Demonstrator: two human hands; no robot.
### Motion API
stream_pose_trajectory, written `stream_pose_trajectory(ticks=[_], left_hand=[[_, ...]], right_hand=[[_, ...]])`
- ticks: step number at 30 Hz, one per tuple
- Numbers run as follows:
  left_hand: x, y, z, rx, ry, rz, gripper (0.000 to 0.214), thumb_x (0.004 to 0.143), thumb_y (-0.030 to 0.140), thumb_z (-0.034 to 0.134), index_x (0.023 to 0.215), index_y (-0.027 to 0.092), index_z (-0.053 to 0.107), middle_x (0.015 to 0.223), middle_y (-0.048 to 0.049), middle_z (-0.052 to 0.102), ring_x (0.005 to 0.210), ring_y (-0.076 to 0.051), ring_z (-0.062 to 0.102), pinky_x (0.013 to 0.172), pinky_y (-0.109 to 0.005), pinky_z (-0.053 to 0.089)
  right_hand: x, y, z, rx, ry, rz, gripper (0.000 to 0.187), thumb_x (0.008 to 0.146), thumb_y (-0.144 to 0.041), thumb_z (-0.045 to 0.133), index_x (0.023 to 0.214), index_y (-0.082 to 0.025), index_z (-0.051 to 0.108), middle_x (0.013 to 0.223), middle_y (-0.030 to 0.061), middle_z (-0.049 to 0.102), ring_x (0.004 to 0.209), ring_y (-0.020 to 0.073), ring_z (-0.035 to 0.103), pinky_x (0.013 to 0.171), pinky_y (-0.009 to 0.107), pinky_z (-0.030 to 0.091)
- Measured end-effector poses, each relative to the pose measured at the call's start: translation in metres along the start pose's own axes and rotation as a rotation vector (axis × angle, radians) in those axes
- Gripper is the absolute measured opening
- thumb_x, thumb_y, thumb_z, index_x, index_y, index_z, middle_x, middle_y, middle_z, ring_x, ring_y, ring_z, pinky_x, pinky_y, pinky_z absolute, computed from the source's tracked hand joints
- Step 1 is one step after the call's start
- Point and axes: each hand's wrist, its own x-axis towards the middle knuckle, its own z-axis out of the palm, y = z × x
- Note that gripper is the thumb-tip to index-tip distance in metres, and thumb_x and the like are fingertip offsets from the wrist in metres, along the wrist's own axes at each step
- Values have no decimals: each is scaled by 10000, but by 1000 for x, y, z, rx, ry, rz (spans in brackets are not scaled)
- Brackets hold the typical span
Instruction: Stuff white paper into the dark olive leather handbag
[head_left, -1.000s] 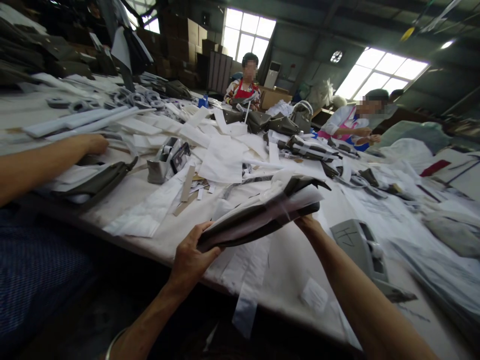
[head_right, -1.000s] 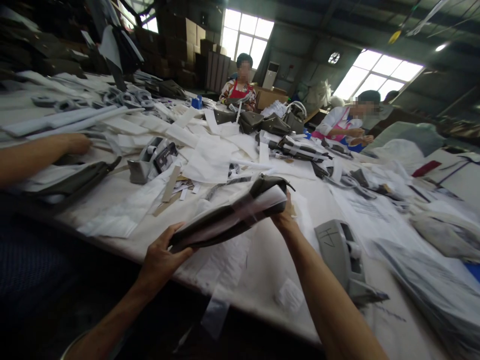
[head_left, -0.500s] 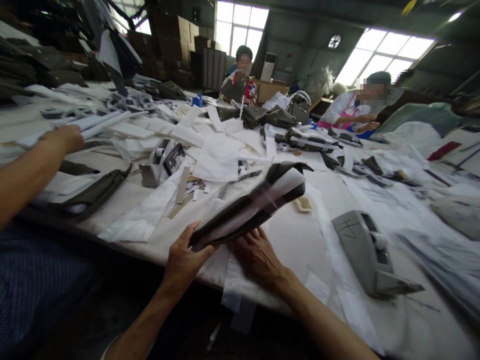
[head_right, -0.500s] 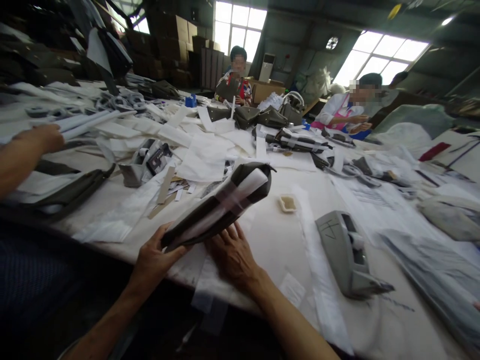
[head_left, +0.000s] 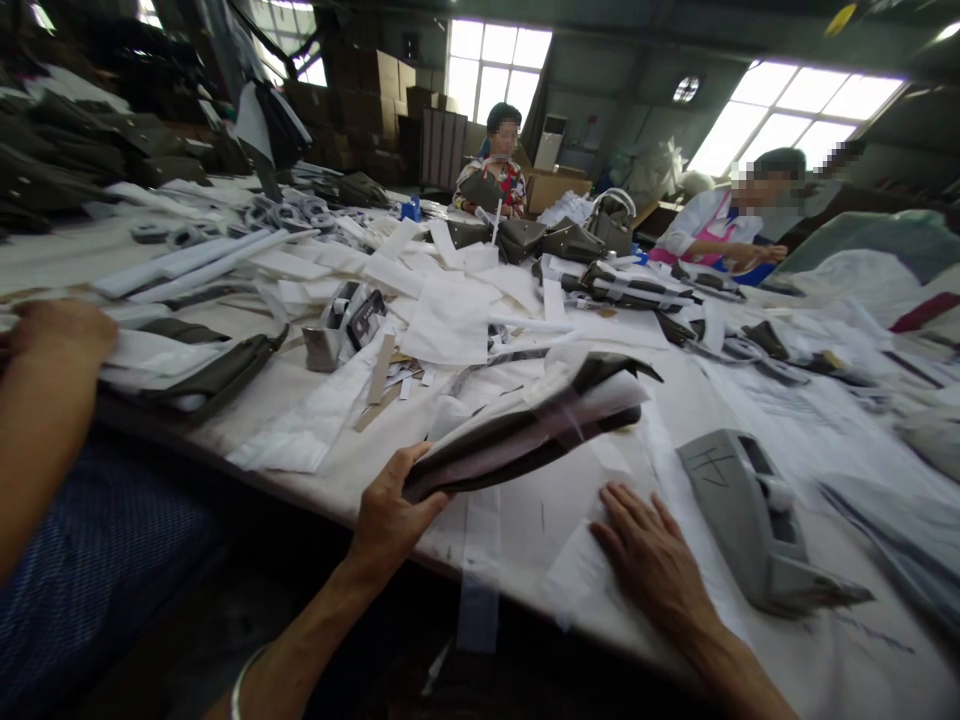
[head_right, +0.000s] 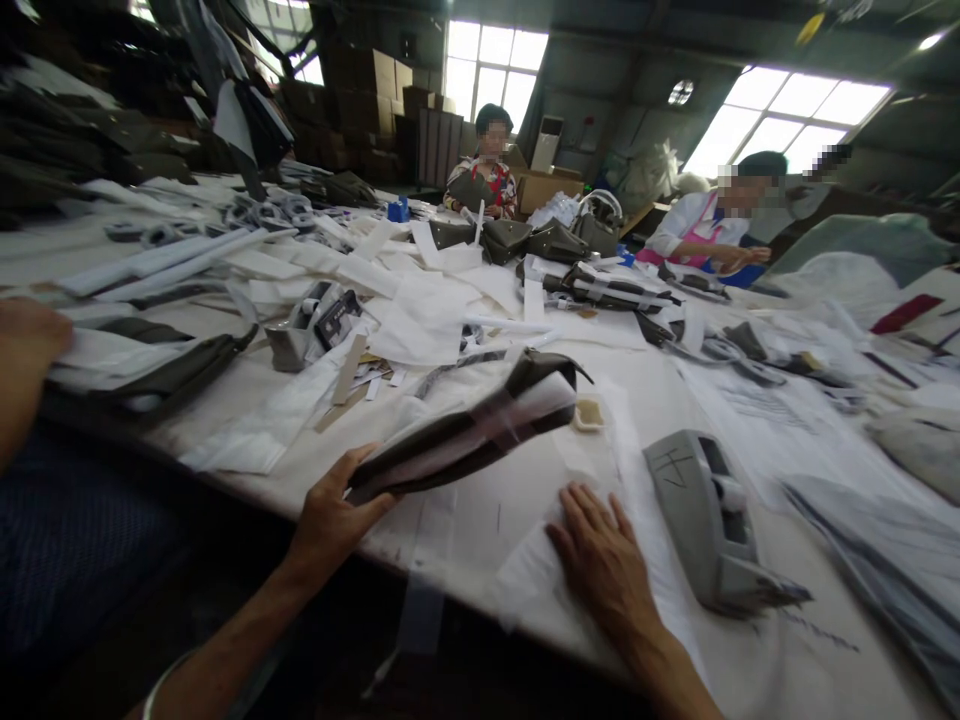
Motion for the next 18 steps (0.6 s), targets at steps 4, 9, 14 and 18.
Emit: stream_pose_trajectory(ticks=[4,9,14,18], left_hand=[[-12,3,12,93,-7,333,416,819,114,569,1226,193,535,1109,-71,683,1034,-200,664,917,-312,547],[-15,6,22,248,-6,647,327,905,94,483,1210,169,575,1109,-108,691,1043,-203,659,912,-328,550],[-1,3,23,276,-26,721,282,932,121,494,1198,141,586,1100,-108,688,1066,-204,642,937,-339,544],[0,1,26,292,-23,714,260,964,132,458,1182,151,597,1091,-102,687,1081,-195,633,963,-343,533]], right_hand=[[-12,56,-34,-82,134,86,462,937,-537,367,1074,-227,680,1100,102,725,1034,319,665,1001,545,435],[14,43,-84,-68,336,237,558,898,-610,409,1244,-223,615,1136,125,695,999,345,660,917,515,484],[68,-2,-91,113,376,155,370,908,-535,485,1008,-256,707,1052,79,724,957,297,674,906,463,494],[121,-49,-75,396,257,44,266,905,-468,542,920,-272,721,932,45,743,864,246,694,796,376,534]])
